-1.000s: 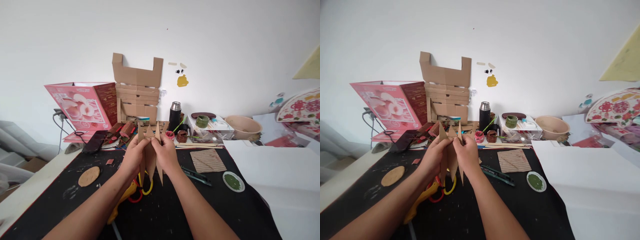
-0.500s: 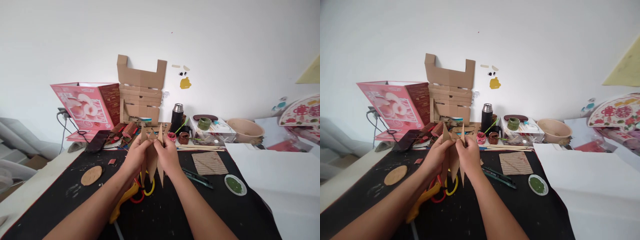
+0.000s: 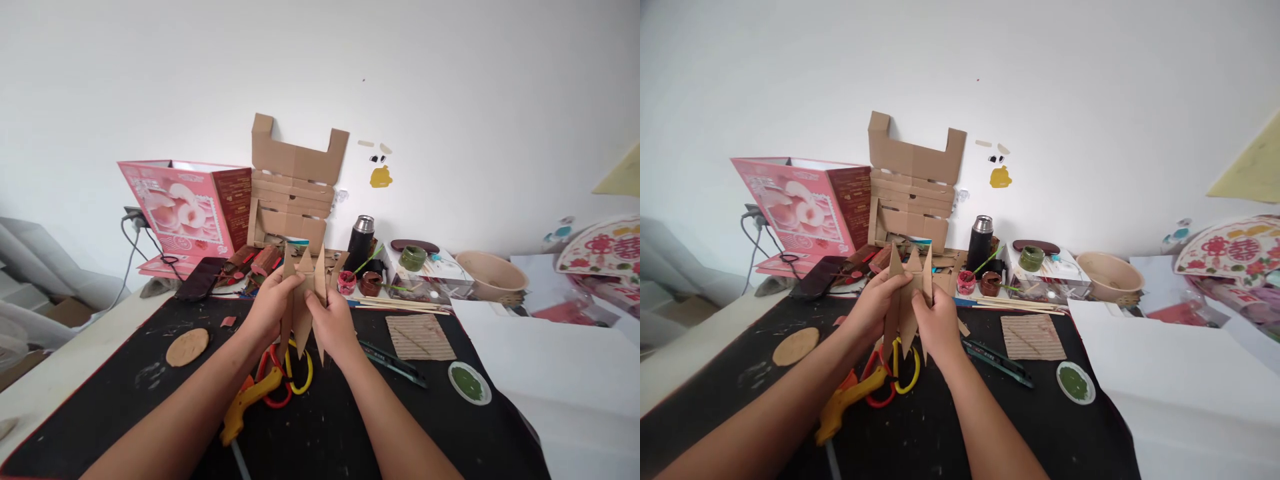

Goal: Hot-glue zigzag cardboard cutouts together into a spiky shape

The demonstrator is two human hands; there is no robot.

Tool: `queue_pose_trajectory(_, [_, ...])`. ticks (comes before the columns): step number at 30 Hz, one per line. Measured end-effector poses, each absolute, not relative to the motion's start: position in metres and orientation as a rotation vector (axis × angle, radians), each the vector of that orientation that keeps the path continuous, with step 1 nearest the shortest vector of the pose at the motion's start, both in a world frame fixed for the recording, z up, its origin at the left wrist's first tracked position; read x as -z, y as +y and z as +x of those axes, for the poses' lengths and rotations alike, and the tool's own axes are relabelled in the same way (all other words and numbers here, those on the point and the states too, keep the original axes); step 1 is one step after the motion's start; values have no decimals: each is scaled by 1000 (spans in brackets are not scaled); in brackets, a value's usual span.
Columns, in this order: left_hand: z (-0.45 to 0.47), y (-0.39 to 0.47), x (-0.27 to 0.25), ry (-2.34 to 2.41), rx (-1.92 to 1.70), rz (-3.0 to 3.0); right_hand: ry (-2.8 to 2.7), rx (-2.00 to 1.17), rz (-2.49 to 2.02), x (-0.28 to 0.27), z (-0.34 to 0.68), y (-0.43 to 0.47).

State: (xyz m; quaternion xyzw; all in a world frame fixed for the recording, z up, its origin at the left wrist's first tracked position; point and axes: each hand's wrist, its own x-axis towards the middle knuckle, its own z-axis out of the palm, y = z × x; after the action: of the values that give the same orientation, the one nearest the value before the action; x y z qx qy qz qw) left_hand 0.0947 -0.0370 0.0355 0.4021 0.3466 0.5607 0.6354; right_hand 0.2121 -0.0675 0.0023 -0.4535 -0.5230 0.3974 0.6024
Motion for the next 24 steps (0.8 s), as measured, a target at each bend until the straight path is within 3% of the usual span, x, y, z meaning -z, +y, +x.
queue_pose_trajectory(12, [73,-54,-9,890,-962,1313,-1086,-839,-1153,3,226,-58])
queue_pose_trajectory(24, [67,-47,-18,904,-1127,1207,-1127,-882,-1130,4,227,-59])
